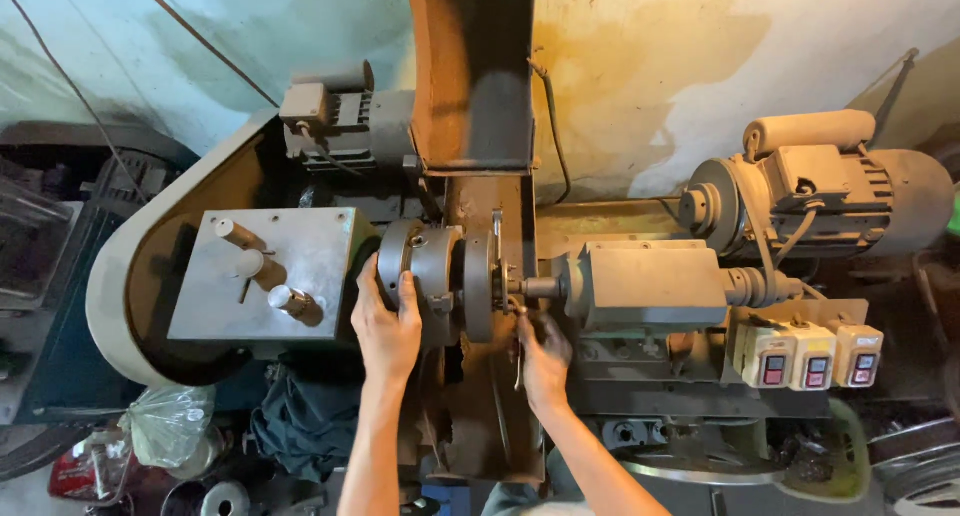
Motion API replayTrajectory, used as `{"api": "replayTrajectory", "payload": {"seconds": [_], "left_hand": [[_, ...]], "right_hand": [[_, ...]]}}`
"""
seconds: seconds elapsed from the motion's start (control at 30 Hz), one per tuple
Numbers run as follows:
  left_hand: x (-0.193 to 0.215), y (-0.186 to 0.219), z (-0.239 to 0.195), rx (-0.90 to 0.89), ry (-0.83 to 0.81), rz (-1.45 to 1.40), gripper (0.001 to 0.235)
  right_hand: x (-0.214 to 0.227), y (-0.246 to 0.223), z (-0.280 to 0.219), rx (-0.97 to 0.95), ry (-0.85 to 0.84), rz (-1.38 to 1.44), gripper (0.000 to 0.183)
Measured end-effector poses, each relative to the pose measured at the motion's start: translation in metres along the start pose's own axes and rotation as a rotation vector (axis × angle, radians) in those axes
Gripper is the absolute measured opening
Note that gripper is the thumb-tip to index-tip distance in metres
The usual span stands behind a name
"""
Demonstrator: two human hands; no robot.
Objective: Machining a metal component using a lathe and various manual tools.
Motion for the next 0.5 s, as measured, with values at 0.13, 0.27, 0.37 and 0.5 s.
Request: {"api": "replayTrajectory", "payload": {"seconds": [0.13, 0.27, 0.37, 0.5], "left_hand": [[-0.003, 0.007, 0.037, 0.17, -0.31, 0.164, 0.045], [-0.085, -0.085, 0.071, 0.334, -0.589, 0.527, 0.047], [-0.049, -0.013, 0.082, 0.34, -0.548, 0.464, 0.049], [-0.03, -0.008, 0.054, 0.206, -0.399, 0.39, 0.045]], "right_hand": [[0.03, 0.028, 0.001, -0.013, -0.049, -0.503, 0.016], [0.007, -0.025, -0.03, 0.112, -0.347, -1.24, 0.02], [0.074, 0.124, -0.022, 0.306, -0.729, -1.593, 0.047], [0.093, 0.161, -0.038, 0.692, -0.629, -1.359, 0.024]]}}
Point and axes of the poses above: each hand's wrist, its own z-axis towards the middle knuckle, its own x-axis out of the back of the hand, y = z × x, the point moved 1 cm from there along z, towards the middle knuckle, and after that the axes turned 2 degrees about y, right-handed, at the moved point
